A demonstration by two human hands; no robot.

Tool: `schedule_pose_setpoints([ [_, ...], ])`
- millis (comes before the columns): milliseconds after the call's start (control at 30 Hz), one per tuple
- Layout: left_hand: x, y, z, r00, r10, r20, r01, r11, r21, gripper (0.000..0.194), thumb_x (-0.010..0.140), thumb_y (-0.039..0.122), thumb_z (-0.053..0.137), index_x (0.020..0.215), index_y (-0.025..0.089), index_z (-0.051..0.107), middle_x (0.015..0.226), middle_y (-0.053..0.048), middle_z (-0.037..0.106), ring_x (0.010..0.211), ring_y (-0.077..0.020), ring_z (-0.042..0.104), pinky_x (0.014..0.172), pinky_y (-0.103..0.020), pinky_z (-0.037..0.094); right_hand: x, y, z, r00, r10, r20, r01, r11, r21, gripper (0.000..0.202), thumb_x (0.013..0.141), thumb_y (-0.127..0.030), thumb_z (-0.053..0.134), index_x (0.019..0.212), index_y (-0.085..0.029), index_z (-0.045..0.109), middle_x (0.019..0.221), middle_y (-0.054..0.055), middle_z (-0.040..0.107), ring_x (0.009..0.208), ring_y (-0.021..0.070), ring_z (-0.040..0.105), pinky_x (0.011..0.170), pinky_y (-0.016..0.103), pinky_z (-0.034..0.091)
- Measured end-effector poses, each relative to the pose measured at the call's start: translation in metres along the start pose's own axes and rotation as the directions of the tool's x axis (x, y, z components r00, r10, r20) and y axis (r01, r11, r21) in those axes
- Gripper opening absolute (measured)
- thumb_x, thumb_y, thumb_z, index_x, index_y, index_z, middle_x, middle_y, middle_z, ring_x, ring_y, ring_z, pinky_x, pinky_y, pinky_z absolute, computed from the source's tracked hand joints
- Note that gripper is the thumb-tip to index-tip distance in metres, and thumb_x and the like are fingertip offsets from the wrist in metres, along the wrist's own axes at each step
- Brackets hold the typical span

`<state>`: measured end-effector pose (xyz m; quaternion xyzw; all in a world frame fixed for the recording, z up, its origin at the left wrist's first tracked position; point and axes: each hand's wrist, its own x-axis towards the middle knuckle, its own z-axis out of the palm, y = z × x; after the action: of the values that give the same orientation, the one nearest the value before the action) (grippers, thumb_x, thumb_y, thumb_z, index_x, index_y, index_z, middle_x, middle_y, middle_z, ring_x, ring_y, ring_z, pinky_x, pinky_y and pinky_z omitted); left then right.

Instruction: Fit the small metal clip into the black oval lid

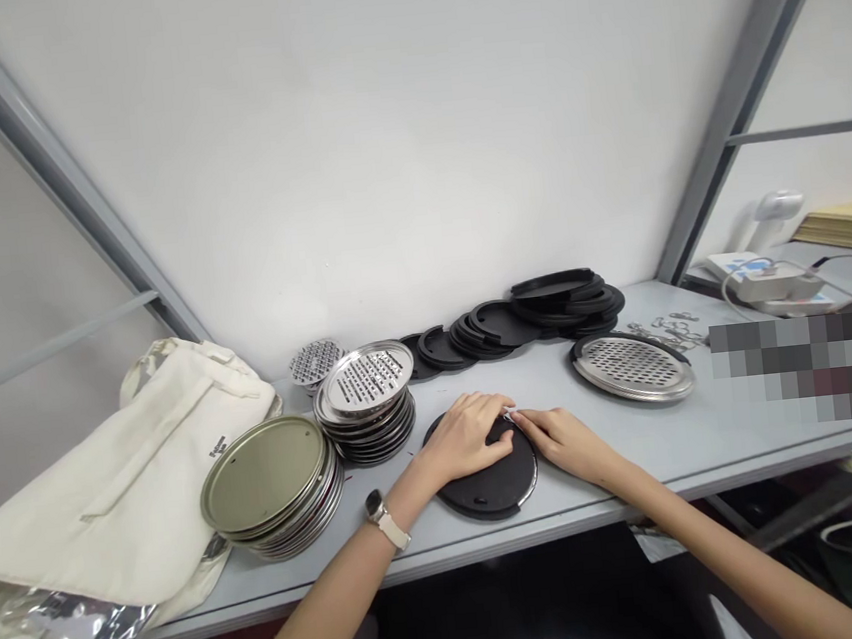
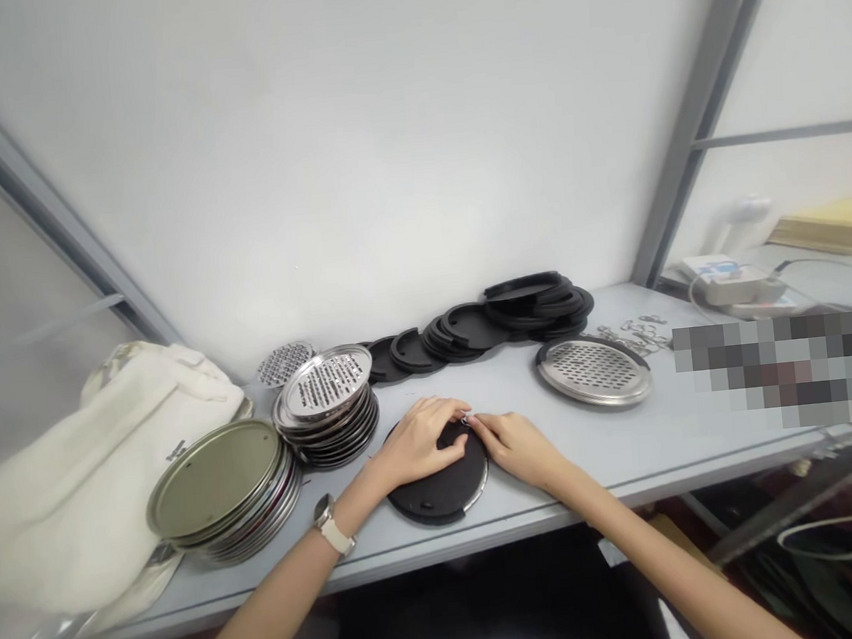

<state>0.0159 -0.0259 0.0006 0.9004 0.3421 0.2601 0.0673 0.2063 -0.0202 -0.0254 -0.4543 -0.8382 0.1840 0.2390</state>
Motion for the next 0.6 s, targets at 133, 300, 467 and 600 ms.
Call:
schedule_pose_setpoints([
  [133,-0.0001,0.0001,-0.0001,1.000,0.004,-0.003,-0.004,1.000,-0.005,0.030,0.082,0.017,0.055,0.111,0.018,0.048,0.109,-0.006,0.059,0.104,-0.0213,0.053,0.095,-0.036,0.039,-0.0003,0.0001,-0.0001,1.000,-0.007,0.002,0.007,1.000,-0.002,0.043,0.096,-0.035,0.028,0.095,-0.019,0.068,0.087,0.008,0.073,0.075,0.0221,0.067,0.066,0.028,0.044],
  [300,-0.0002,-0.0004,-0.0015,0.999,0.042,0.016,-0.041,0.998,-0.054,0.028,0.084,0.016,0.054,0.110,0.018,0.048,0.109,-0.006,0.057,0.105,-0.0210,0.052,0.094,-0.034,0.041,-0.0009,0.0001,0.0009,1.000,-0.007,-0.003,0.007,1.000,0.012,0.045,0.096,-0.036,0.027,0.093,-0.019,0.068,0.086,0.008,0.073,0.074,0.0225,0.068,0.065,0.029,0.045],
  [467,-0.0005,-0.0007,-0.0022,0.999,0.039,0.031,-0.037,0.997,-0.061,0.026,0.084,0.016,0.053,0.110,0.018,0.048,0.107,-0.007,0.057,0.103,-0.0210,0.052,0.092,-0.034,0.043,-0.0009,0.0028,0.0027,1.000,-0.016,-0.007,0.017,0.999,0.031,0.045,0.097,-0.036,0.027,0.096,-0.020,0.068,0.092,0.008,0.073,0.077,0.0230,0.068,0.067,0.029,0.046],
  [600,-0.0007,-0.0006,-0.0024,0.998,0.045,0.041,-0.043,0.998,-0.053,0.026,0.085,0.016,0.052,0.110,0.018,0.047,0.105,-0.007,0.057,0.103,-0.0212,0.052,0.092,-0.035,0.044,-0.0012,0.0039,0.0032,1.000,-0.020,-0.004,0.020,0.999,0.027,0.045,0.097,-0.037,0.026,0.097,-0.020,0.068,0.091,0.008,0.073,0.077,0.0233,0.068,0.067,0.030,0.046],
])
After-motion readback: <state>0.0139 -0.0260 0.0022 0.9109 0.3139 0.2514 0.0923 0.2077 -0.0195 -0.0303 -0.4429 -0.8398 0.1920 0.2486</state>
